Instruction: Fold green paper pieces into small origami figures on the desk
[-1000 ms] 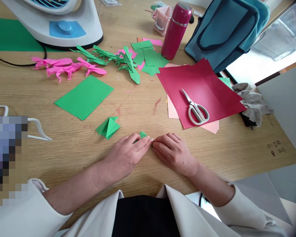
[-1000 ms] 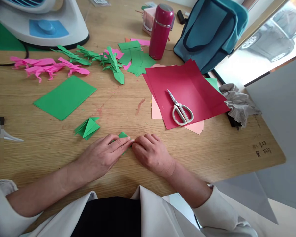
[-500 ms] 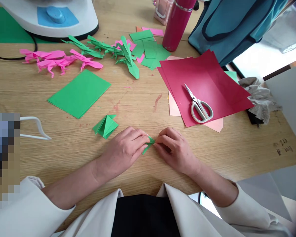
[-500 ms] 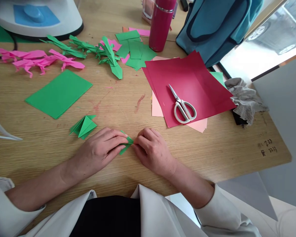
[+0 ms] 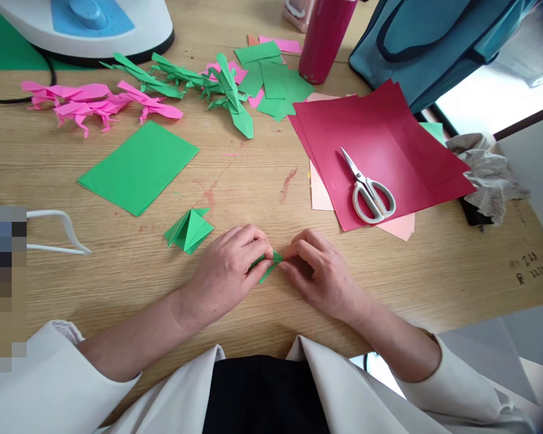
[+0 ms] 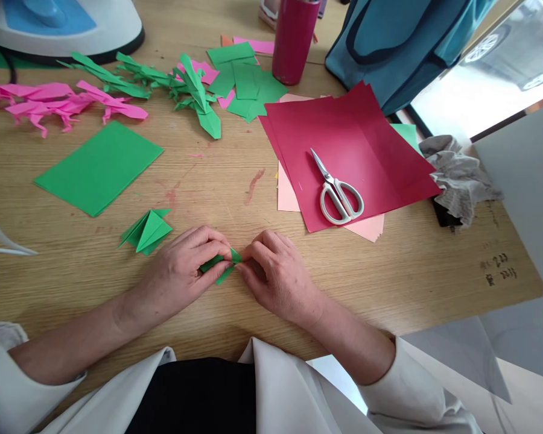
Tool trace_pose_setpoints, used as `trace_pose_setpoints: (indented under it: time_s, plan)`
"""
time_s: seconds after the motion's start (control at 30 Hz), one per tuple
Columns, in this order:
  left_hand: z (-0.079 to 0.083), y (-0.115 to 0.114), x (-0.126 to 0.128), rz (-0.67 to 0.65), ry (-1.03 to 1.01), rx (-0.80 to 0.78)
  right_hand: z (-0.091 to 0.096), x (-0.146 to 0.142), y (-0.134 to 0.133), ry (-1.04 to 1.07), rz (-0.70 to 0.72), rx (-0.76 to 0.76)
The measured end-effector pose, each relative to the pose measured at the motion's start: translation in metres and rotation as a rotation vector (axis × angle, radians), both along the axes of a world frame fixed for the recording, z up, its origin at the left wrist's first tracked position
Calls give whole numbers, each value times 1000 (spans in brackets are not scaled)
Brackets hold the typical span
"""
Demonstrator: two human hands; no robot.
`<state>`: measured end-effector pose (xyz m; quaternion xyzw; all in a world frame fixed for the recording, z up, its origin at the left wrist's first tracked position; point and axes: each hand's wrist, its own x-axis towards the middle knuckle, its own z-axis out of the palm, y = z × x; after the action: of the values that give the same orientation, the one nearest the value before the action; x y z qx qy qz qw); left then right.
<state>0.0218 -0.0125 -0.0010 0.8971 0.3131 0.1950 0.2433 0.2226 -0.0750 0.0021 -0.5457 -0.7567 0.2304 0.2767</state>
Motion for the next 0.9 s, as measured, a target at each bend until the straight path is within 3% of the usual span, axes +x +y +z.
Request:
trace_pose_setpoints:
  time_s: [0.9]
  plan:
    - [-1,-2,7,78,28,58,-1,-5,1,-7,-83,-4]
